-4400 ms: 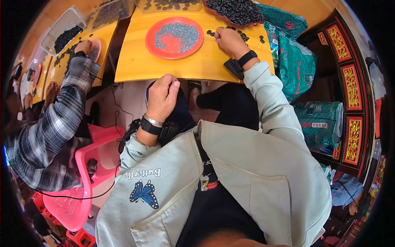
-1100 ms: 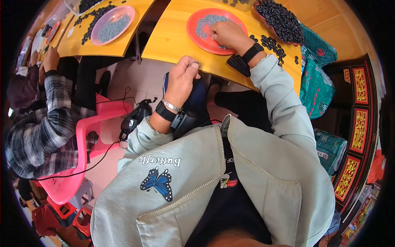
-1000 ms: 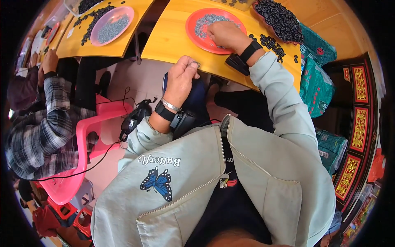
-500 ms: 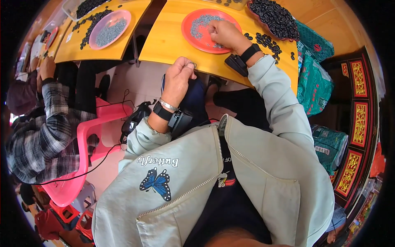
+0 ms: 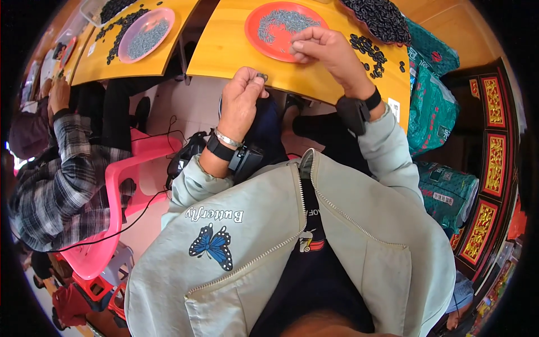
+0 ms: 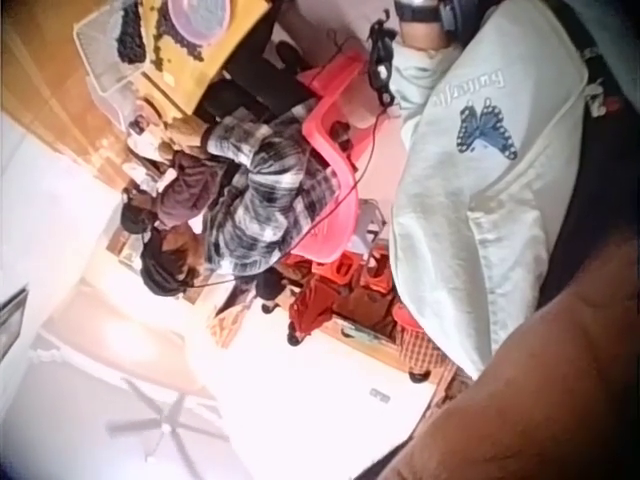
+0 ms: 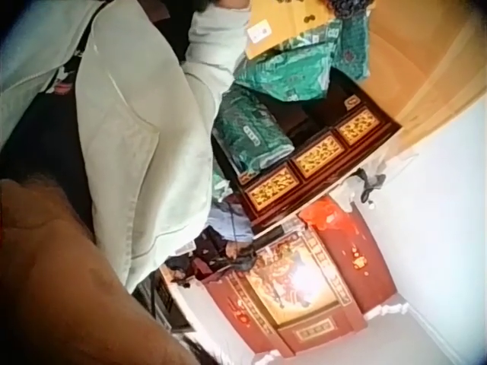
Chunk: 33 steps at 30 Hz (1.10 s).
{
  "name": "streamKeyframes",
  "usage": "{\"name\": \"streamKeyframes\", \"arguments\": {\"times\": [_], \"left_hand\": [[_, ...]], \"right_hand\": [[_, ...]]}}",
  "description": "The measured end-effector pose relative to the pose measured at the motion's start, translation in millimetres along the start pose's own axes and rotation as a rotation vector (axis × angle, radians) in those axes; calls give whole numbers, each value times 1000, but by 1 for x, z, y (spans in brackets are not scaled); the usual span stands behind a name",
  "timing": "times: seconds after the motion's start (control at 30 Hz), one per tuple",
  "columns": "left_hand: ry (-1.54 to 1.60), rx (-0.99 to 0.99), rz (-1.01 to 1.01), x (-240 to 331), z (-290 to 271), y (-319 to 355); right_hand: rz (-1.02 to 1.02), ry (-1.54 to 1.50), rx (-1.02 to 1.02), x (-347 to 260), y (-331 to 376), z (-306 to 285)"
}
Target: Inspecting and sorting small black hardware components on a workstation table.
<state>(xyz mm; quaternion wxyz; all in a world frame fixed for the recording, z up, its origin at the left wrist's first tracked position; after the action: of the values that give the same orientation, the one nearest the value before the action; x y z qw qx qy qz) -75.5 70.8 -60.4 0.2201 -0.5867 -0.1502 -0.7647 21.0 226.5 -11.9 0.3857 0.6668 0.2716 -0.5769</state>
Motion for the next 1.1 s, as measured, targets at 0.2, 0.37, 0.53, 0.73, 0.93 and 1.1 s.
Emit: {"name": "streamKeyframes", "arguments": {"times": [0.2,0.37,0.53,0.73,0.93,1.1], "left_hand": [[-94,-20,8,8,10,5],[-279,6,57,15,11,6],[-362,26,94,14,10,7],[-433,33,131,19,10,8],[-561,49,229,27,13,11],[-505,84,222,28,16,12]], "right_hand": [[-40,-60,-27,9,21,31],[-26,-37,-68,20,19,40],[-21,-47,-111,24,22,47],[-20,-1,-122,22,25,50],[-37,152,-117,14,28,52],[-158,195,-21,9,33,54]]}}
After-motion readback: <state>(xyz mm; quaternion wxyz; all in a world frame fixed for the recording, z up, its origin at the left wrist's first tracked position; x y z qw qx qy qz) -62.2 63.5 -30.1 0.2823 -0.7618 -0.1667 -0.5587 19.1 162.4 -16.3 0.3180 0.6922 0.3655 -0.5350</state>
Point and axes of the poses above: each hand's wrist, its own y-axis away from the middle knuckle, its own z-axis out of the palm, x = y × z, the point moved 7 cm from there along -y, towards the middle knuckle, and after that the axes turned 3 degrees about z, right-handed, at the moved point
